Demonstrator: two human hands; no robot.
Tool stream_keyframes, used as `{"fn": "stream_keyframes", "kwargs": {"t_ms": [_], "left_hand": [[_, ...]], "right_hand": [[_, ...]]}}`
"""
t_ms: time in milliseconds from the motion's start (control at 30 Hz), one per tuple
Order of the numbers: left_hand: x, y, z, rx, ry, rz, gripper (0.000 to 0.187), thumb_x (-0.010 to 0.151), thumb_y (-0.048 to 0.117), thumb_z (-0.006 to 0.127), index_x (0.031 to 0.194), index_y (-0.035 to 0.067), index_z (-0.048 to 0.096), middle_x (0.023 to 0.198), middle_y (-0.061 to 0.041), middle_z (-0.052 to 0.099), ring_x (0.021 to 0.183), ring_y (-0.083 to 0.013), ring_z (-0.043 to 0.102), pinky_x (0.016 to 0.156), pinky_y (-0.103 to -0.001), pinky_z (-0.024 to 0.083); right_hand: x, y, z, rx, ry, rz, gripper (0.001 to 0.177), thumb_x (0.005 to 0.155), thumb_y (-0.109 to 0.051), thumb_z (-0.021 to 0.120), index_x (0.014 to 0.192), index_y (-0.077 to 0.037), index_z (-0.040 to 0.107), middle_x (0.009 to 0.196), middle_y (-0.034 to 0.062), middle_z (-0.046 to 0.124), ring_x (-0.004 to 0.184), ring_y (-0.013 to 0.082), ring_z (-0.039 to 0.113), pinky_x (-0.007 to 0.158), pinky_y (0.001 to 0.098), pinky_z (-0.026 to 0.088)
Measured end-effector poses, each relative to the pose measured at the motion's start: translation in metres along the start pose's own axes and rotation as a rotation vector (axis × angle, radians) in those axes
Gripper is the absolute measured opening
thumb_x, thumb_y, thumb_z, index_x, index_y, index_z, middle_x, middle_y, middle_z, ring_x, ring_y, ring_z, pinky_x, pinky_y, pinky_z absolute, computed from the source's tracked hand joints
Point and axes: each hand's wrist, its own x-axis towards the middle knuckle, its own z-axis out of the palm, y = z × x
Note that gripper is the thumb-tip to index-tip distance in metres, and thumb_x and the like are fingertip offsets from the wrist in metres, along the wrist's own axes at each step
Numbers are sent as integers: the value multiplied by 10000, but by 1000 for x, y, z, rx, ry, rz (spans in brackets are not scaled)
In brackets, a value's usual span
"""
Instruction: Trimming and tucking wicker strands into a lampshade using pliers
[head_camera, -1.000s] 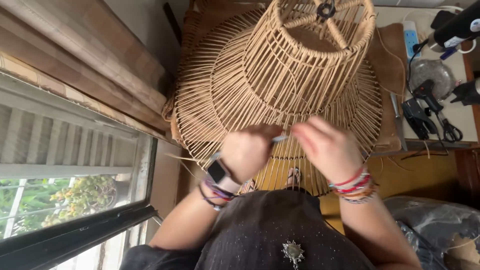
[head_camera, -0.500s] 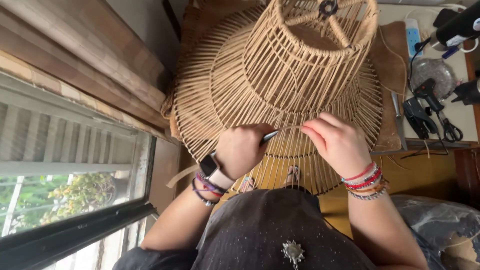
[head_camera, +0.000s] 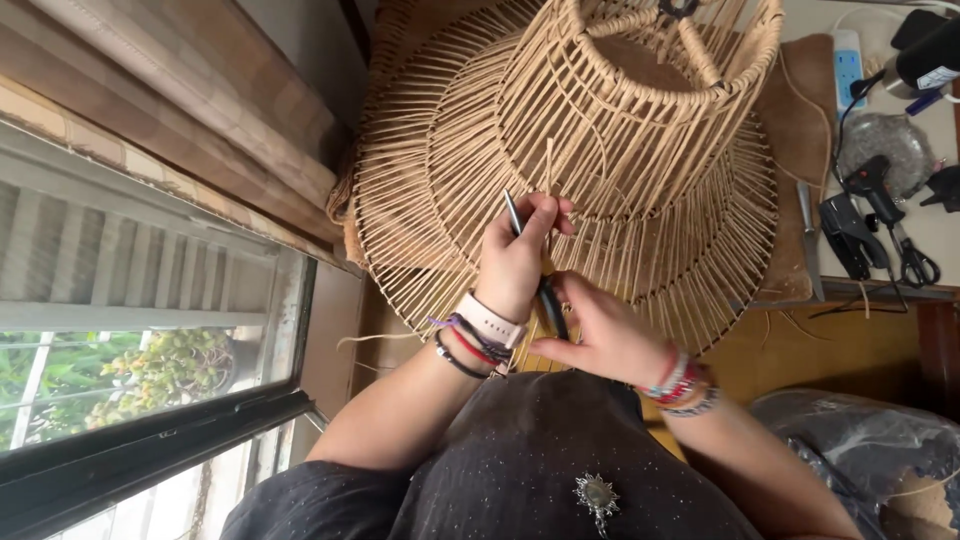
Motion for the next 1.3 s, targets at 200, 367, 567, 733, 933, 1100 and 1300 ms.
{"fn": "stream_keyframes", "kwargs": {"t_ms": [200,367,567,733,933,1100,1300], "left_hand": [[-5,36,11,-179,68,1,160,989,189,629,966,47,700,779,-94,711,467,-75,521,461,-209,384],[34,17,-40,674,68,634,112,995,253,688,989,194,783,885,-14,778,804,-269,705,868,-346,489],[46,-14,-51,1112,101,831,90,913,295,728,938,216,763,690,28,604,776,-217,523,773,-359,441],[51,-16,-40,1318,137,970,69,897,296,715,903,229,732,696,43,541,802,-196,494,754,-357,408],[58,-17,-40,1354,136,1030,89,928,279,679,896,206,720,698,27,524,798,-198,493,738,-356,394],[50,-13,-35,1427,160,1077,92,959,258,664,944,198,732,710,4,526,805,-212,500,748,-364,396],[57,-16,-39,1421,131,1067,115,955,280,655,976,197,733,733,18,511,838,-200,493,766,-361,393]], "right_hand": [[-3,56,29,412,29,97,263,898,8,651,1152,-40,602,834,81,617,727,226,627,692,394,537],[-26,75,12,771,1,-22,615,857,94,675,1385,-138,459,834,-33,444,732,94,499,660,298,471],[-35,105,4,897,244,150,312,773,19,580,1078,-33,544,937,125,617,908,251,636,859,392,498],[-24,97,-5,456,189,213,369,759,151,441,1045,22,635,907,161,668,892,290,680,873,435,520],[-20,101,11,711,186,345,528,701,150,396,1170,47,615,1028,190,681,879,204,666,616,281,504],[-10,89,-2,862,85,385,579,740,161,381,1283,67,559,1198,226,637,1046,270,627,774,365,527],[-2,93,-7,850,11,391,581,733,137,392,1297,51,500,1286,240,594,1190,340,608,813,400,513]]}}
